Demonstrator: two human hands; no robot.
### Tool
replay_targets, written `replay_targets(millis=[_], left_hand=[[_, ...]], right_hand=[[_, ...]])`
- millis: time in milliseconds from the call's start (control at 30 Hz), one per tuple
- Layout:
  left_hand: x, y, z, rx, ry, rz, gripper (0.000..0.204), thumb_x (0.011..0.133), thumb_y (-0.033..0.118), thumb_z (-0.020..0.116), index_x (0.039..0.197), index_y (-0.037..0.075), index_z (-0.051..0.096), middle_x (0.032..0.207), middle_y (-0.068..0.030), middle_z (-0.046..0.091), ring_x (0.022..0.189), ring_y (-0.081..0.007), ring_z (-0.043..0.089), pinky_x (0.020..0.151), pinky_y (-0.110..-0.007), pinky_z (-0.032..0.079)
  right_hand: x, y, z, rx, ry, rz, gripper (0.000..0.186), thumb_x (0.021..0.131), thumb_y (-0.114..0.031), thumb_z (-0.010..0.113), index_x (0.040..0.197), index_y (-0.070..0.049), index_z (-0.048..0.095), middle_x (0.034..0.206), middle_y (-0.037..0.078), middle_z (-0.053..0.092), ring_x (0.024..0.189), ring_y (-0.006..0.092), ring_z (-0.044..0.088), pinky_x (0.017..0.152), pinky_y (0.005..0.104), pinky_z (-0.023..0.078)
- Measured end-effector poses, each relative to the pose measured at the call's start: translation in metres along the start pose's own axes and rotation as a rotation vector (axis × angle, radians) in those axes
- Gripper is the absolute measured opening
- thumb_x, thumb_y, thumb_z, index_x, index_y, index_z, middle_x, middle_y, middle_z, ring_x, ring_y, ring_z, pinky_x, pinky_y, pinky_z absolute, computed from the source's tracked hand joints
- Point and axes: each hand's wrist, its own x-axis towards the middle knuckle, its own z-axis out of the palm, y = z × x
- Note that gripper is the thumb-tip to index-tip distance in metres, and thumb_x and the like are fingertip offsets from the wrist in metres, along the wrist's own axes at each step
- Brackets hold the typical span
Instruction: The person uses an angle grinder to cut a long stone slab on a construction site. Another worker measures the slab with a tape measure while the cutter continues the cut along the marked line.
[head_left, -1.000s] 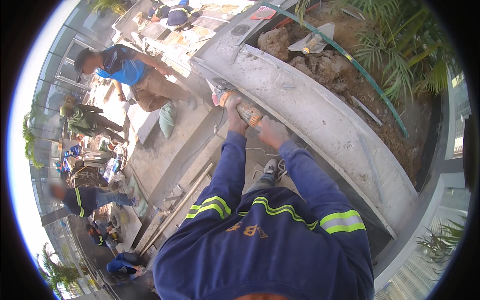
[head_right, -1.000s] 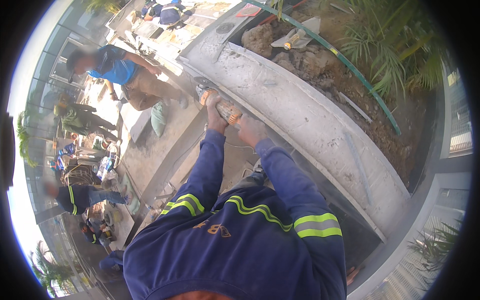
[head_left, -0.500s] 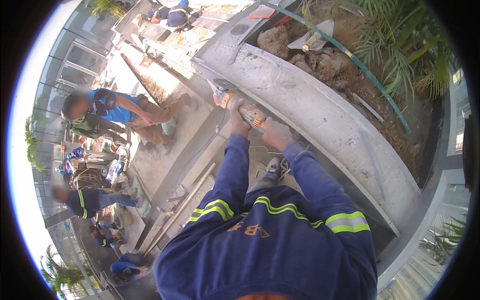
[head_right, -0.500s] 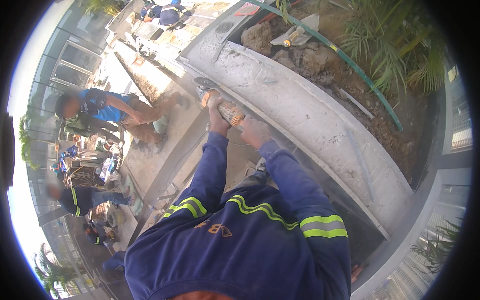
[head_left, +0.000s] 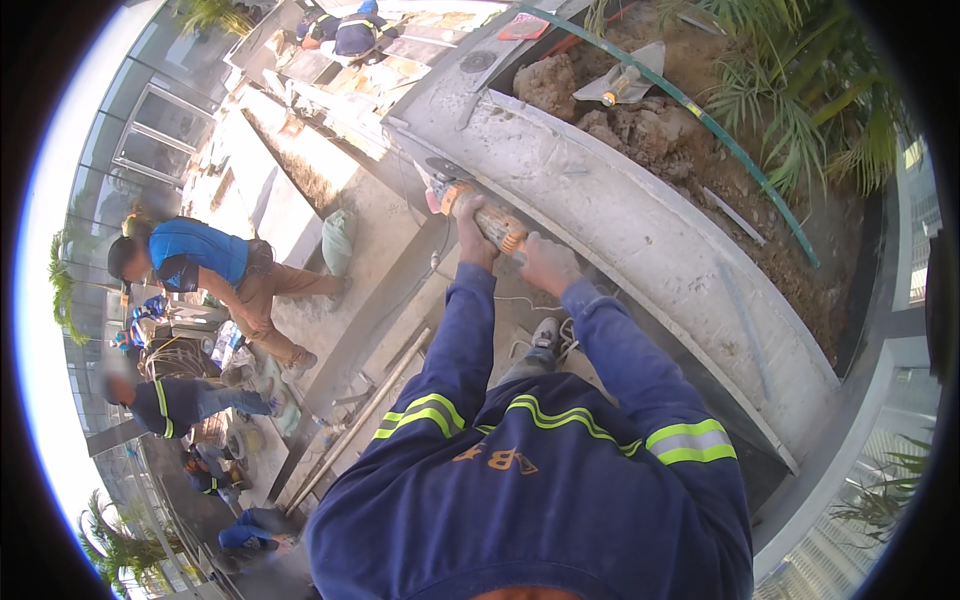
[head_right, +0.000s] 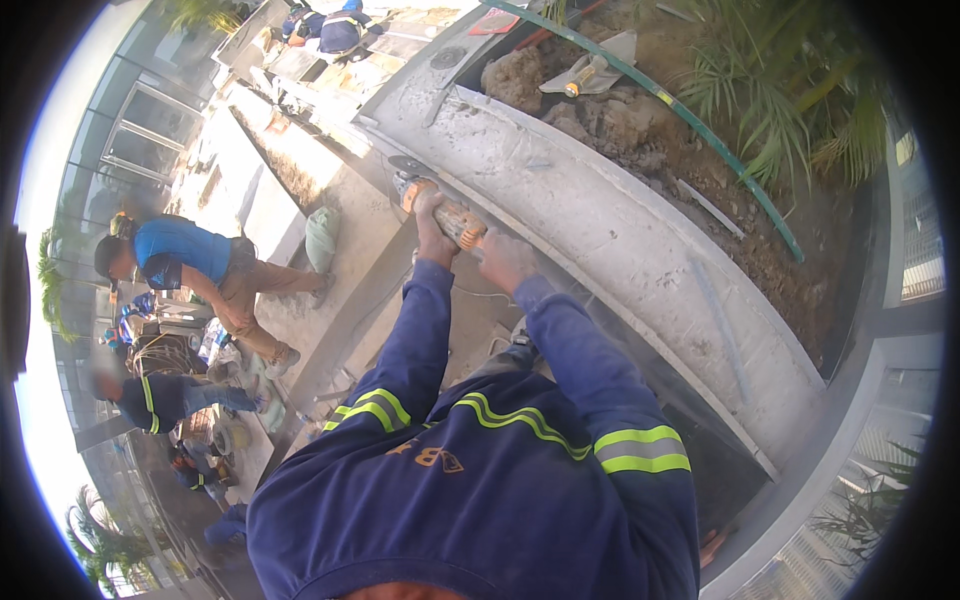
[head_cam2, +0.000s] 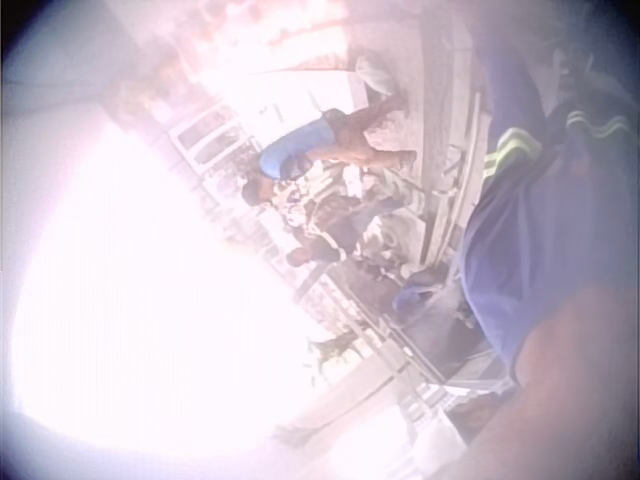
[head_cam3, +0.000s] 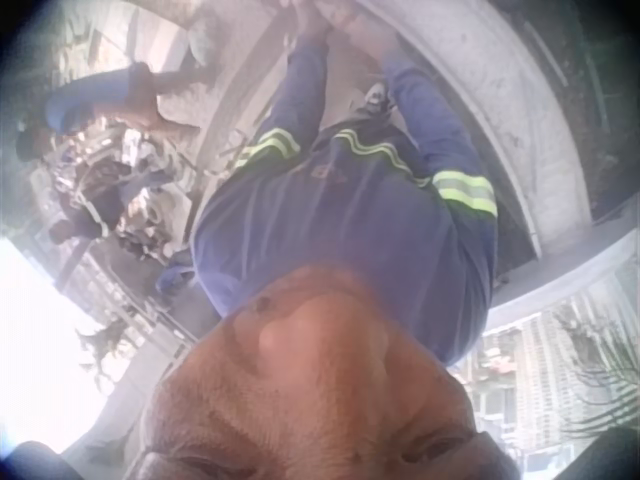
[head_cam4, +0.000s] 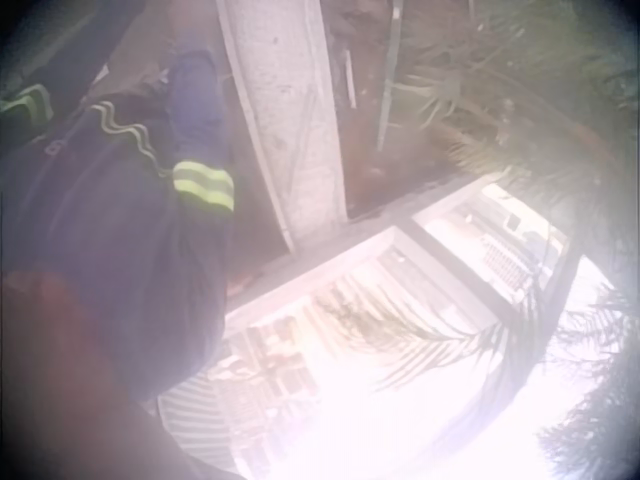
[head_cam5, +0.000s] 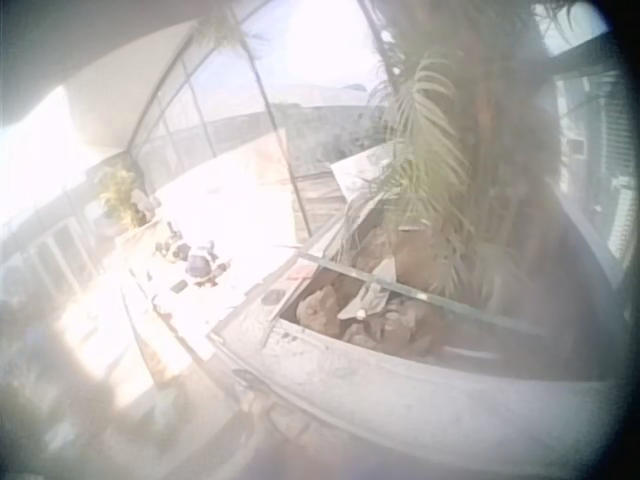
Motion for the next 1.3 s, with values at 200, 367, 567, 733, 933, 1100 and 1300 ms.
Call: replay_targets(millis=[200, 367, 567, 733, 933, 1100, 1300], left_hand=[[-0.010, -0.008, -0.001, -0.015, -0.001, 0.019, 0.035, 0.083, 0.020, 0.070, 0.111, 0.007, 0.054, 0.094, -0.0155, 0.062, 0.082, -0.0355, 0.066, 0.075, -0.054, 0.058], [-0.011, -0.009, -0.007, -0.024, -0.013, -0.007, 0.038, 0.082, 0.020, 0.071, 0.113, 0.007, 0.054, 0.097, -0.0159, 0.061, 0.086, -0.0355, 0.066, 0.076, -0.054, 0.058], [-0.002, -0.007, -0.006, 0.015, -0.001, 0.029, 0.034, 0.084, 0.023, 0.069, 0.110, 0.006, 0.056, 0.093, -0.0165, 0.063, 0.082, -0.0345, 0.066, 0.075, -0.052, 0.058], [0.013, -0.003, -0.011, 0.004, -0.014, 0.005, 0.034, 0.083, 0.022, 0.071, 0.110, 0.007, 0.056, 0.093, -0.0152, 0.061, 0.082, -0.0345, 0.065, 0.075, -0.053, 0.058], [0.021, -0.001, -0.012, -0.012, 0.009, 0.016, 0.033, 0.083, 0.020, 0.072, 0.110, 0.006, 0.057, 0.094, -0.0153, 0.063, 0.081, -0.0343, 0.066, 0.076, -0.053, 0.059], [0.008, 0.000, -0.003, -0.031, 0.014, -0.007, 0.037, 0.082, 0.017, 0.074, 0.111, 0.008, 0.054, 0.093, -0.0129, 0.060, 0.079, -0.0320, 0.066, 0.072, -0.050, 0.059], [-0.002, -0.007, -0.011, -0.024, -0.016, 0.021, 0.044, 0.085, 0.018, 0.074, 0.119, 0.005, 0.052, 0.097, -0.0156, 0.062, 0.084, -0.0352, 0.069, 0.074, -0.052, 0.061]], right_hand=[[-0.018, -0.001, -0.010, -0.006, 0.002, 0.003, 0.036, 0.083, -0.021, 0.070, 0.108, 0.001, 0.058, 0.096, 0.024, 0.074, 0.092, 0.0384, 0.074, 0.081, 0.0481, 0.059], [-0.020, 0.002, -0.009, 0.017, -0.014, -0.013, 0.037, 0.084, -0.022, 0.067, 0.109, 0.002, 0.055, 0.099, 0.027, 0.073, 0.095, 0.0423, 0.073, 0.083, 0.0510, 0.058], [-0.011, 0.000, -0.009, 0.036, -0.011, -0.007, 0.035, 0.083, -0.019, 0.065, 0.109, 0.002, 0.055, 0.100, 0.028, 0.072, 0.097, 0.0426, 0.072, 0.084, 0.0513, 0.057], [0.002, 0.000, 0.001, 0.021, 0.004, 0.002, 0.035, 0.083, -0.019, 0.065, 0.109, 0.002, 0.055, 0.100, 0.029, 0.072, 0.098, 0.0424, 0.072, 0.085, 0.0507, 0.057], [0.008, -0.001, 0.004, 0.024, 0.014, 0.008, 0.034, 0.083, -0.020, 0.064, 0.109, 0.001, 0.056, 0.102, 0.028, 0.073, 0.098, 0.0418, 0.072, 0.086, 0.0503, 0.057], [0.008, 0.000, 0.004, 0.020, 0.010, 0.020, 0.033, 0.084, -0.020, 0.065, 0.108, 0.000, 0.056, 0.100, 0.027, 0.073, 0.097, 0.0418, 0.072, 0.085, 0.0503, 0.057], [-0.007, -0.003, -0.004, -0.021, 0.018, -0.006, 0.028, 0.085, -0.019, 0.067, 0.105, -0.001, 0.060, 0.096, 0.024, 0.075, 0.093, 0.0392, 0.074, 0.082, 0.0481, 0.059]])
